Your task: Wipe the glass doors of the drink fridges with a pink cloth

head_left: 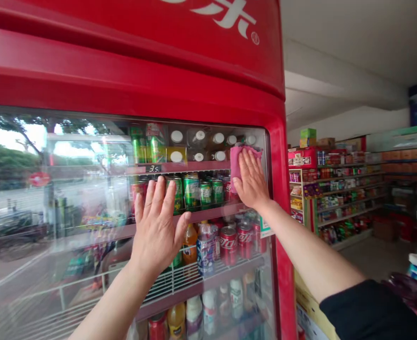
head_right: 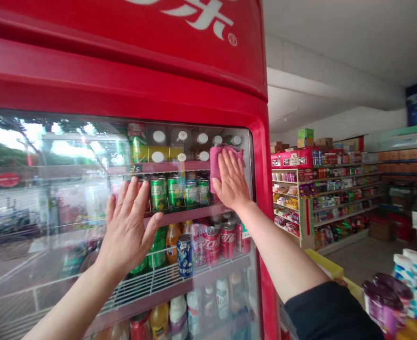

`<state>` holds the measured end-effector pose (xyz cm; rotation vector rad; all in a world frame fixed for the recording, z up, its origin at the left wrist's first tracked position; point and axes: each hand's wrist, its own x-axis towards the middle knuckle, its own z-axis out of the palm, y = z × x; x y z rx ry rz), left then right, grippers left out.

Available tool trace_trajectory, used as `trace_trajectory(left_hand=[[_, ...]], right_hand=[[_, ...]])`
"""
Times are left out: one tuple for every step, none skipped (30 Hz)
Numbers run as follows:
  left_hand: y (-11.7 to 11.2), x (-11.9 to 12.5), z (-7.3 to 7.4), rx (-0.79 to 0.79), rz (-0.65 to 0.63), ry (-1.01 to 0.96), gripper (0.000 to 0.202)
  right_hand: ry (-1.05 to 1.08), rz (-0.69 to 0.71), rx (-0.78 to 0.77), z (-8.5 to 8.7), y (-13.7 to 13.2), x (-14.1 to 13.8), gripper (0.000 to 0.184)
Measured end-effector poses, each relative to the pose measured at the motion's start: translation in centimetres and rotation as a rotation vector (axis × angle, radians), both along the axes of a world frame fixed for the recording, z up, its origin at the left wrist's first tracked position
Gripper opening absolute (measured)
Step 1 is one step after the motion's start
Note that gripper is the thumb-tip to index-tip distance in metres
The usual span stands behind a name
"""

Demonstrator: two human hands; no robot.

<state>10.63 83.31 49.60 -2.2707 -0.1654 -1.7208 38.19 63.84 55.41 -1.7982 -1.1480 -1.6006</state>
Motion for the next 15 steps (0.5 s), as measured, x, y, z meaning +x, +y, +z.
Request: trace_trajectory(left_hand=[[-0.2, 0.2, -0.1, 0.002, 0.004, 0.005, 0.082], [-0.3, 0.2, -0.2, 0.007, 0.006, 0.012, 0.082], [-0.4, 0.1, -0.3, 0.015, 0.005, 0.02, 0.083], [-0.5, 0.0, -0.4, 0.022, 0.004, 0.028, 0.083], [-0.5, -0.3, -0.5, 0.029, 0.003, 0.035, 0.083], [-0.5, -0.6, -0.6, 0.033, 0.002, 0.042, 0.084], [-0.5, -0.9, -0.8, 0.035, 0.003, 0.049, 0.084], [-0.5, -1.4, -0.9, 0.034, 0.007, 0.054, 0.084], [-0.4, -1.8, -1.0, 0.031, 0.014, 0.059, 0.084], [-0.2, -2.3, -1.2, 0.026, 0.024, 0.062, 0.083], [-0.1, -2.8, -1.3, 0.021, 0.035, 0.064, 0.083], [0.1, -3.4, -1.5, 0.015, 0.047, 0.062, 0.082], [0.4, -4.0, -1.6, 0.005, 0.059, 0.06, 0.082], [0.6, -4.7, -1.8, -0.008, 0.073, 0.057, 0.082], [0.9, -5.3, -1.9, -0.023, 0.088, 0.053, 0.082]], right_hand=[[0.02, -0.016, 0.039, -0.6, -0.7, 1.2, 0.083], [0.046, -0.025, 0.086, -1.2, -1.1, 2.0, 0.082], [0.081, -0.032, 0.144, -1.9, -1.2, 2.6, 0.081], [0.126, -0.038, 0.216, -2.6, -1.0, 2.7, 0.08], [0.173, -0.044, 0.289, -3.3, -0.4, 2.4, 0.079], [0.212, -0.05, 0.35, -4.0, 0.5, 1.5, 0.079], [0.236, -0.054, 0.389, -4.6, 1.6, 0.2, 0.08], [0.24, -0.052, 0.397, -5.1, 2.9, -1.5, 0.081], [0.225, -0.038, 0.366, -5.6, 4.4, -3.6, 0.083], [0.198, -0.013, 0.304, -6.0, 6.0, -5.9, 0.084], [0.17, 0.025, 0.223, -6.4, 7.6, -8.4, 0.086], [0.149, 0.072, 0.143, -6.6, 9.2, -10.9, 0.088], [0.133, 0.124, 0.076, -6.8, 10.8, -13.3, 0.089], [0.108, 0.174, 0.016, -6.9, 12.3, -15.6, 0.088], [0.074, 0.219, -0.033, -6.9, 13.7, -17.7, 0.087]])
